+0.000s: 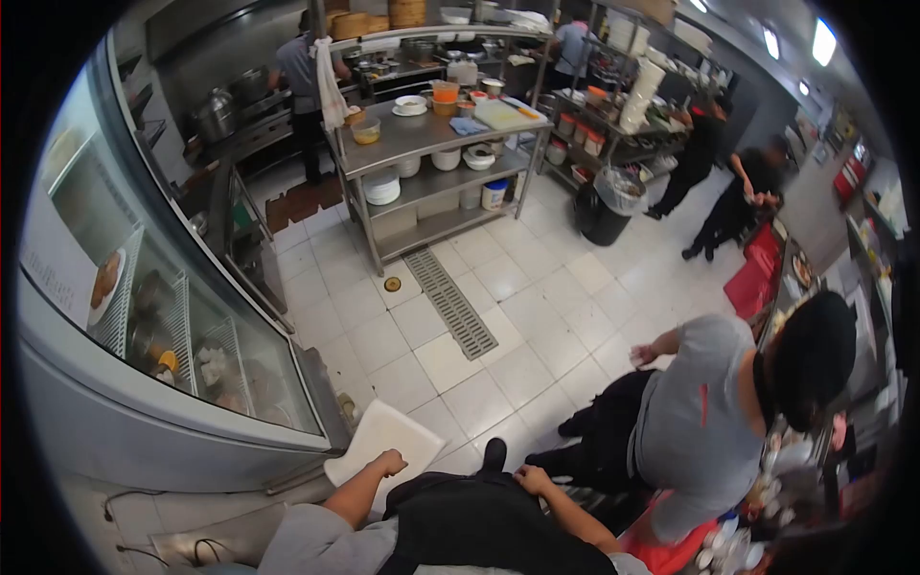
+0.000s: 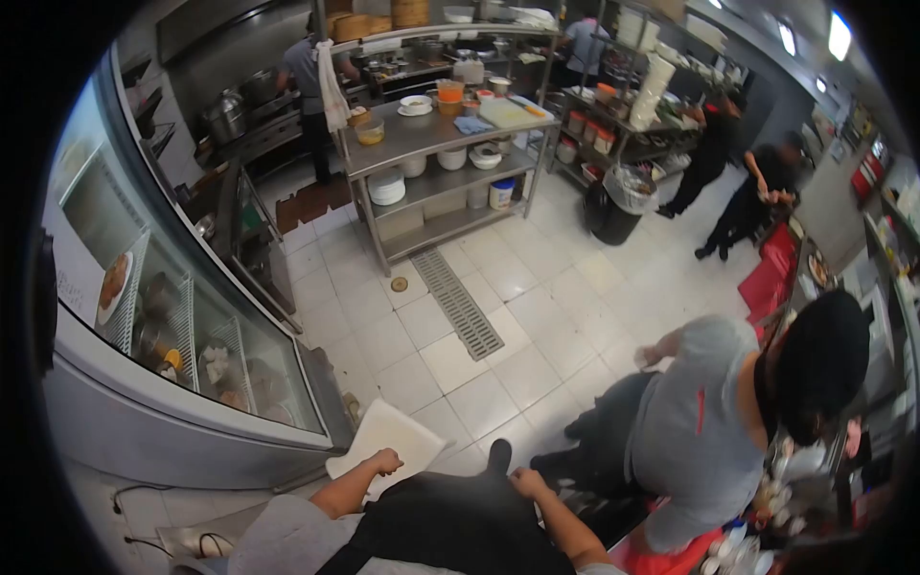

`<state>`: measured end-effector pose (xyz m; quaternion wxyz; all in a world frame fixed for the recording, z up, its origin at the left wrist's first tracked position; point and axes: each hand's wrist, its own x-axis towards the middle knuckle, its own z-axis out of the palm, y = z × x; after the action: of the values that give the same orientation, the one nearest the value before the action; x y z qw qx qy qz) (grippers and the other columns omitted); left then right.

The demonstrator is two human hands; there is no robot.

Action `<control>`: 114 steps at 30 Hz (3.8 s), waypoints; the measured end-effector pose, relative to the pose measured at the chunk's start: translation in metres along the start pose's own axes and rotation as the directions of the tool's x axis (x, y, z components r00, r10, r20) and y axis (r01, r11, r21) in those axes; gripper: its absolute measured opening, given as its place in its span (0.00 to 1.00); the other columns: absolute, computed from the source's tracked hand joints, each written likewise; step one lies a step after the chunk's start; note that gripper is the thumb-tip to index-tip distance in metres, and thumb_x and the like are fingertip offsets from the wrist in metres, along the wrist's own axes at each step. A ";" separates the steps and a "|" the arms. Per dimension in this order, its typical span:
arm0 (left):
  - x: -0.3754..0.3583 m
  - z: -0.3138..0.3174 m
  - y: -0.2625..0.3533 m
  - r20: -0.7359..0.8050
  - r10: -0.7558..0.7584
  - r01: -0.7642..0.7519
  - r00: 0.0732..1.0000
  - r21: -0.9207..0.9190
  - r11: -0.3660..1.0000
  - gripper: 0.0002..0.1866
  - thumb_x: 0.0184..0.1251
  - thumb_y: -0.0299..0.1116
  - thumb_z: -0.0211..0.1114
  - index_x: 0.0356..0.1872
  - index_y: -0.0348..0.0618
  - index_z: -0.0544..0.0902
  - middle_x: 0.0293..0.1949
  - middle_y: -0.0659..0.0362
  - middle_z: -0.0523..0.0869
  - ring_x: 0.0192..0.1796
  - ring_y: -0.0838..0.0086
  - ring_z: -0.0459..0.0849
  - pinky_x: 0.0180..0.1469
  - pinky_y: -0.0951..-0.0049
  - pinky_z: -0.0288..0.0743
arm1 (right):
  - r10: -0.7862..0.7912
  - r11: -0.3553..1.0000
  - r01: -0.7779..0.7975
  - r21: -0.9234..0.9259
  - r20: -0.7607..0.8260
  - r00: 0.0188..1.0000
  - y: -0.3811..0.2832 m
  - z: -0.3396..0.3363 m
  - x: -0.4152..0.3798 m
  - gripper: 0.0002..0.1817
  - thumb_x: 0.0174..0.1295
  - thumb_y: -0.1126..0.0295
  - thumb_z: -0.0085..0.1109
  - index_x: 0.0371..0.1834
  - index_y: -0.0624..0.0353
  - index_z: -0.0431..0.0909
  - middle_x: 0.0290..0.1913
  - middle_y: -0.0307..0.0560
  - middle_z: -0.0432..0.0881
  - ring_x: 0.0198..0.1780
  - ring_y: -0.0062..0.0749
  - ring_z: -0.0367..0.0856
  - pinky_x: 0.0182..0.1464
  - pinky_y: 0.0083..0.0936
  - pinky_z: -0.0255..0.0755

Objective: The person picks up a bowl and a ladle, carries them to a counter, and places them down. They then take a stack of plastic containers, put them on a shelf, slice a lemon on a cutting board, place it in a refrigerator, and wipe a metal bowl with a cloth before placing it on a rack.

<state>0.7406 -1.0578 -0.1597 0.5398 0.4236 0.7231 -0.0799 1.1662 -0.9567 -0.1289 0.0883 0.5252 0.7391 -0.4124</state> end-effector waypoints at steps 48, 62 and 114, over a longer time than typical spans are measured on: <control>0.327 -0.506 0.189 -0.280 -0.120 -0.060 0.952 -0.558 0.828 0.16 0.62 0.40 0.62 0.34 0.33 0.83 0.26 0.54 0.85 0.24 0.70 0.84 0.25 0.68 0.79 | -0.127 0.680 0.062 0.730 0.033 0.991 -0.154 -0.528 0.680 0.16 0.63 0.64 0.55 0.51 0.60 0.76 0.45 0.44 0.83 0.42 0.32 0.82 0.42 0.32 0.78; 0.269 -0.774 0.297 -0.761 0.086 -0.750 0.643 -0.604 0.270 0.16 0.70 0.43 0.58 0.44 0.41 0.80 0.39 0.59 0.85 0.41 0.73 0.84 0.43 0.69 0.79 | -0.433 0.252 0.856 0.451 -0.738 0.517 -0.637 -0.911 0.822 0.29 0.63 0.57 0.61 0.62 0.64 0.68 0.49 0.44 0.78 0.46 0.23 0.74 0.48 0.20 0.72; 0.116 -1.078 0.474 -0.953 -0.224 -0.929 -0.202 0.115 0.351 0.08 0.70 0.29 0.58 0.41 0.34 0.82 0.25 0.70 0.79 0.25 0.92 0.67 0.26 0.86 0.56 | -0.821 -0.098 0.529 0.843 -0.369 0.436 -0.818 -0.780 0.804 0.11 0.58 0.77 0.63 0.42 0.62 0.74 0.42 0.45 0.84 0.43 0.21 0.81 0.48 0.18 0.71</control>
<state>0.2963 -0.0814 0.3398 -0.0270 0.2950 0.5763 0.7617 0.3599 0.0683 0.3438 -0.3333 -0.0432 0.5232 -0.7831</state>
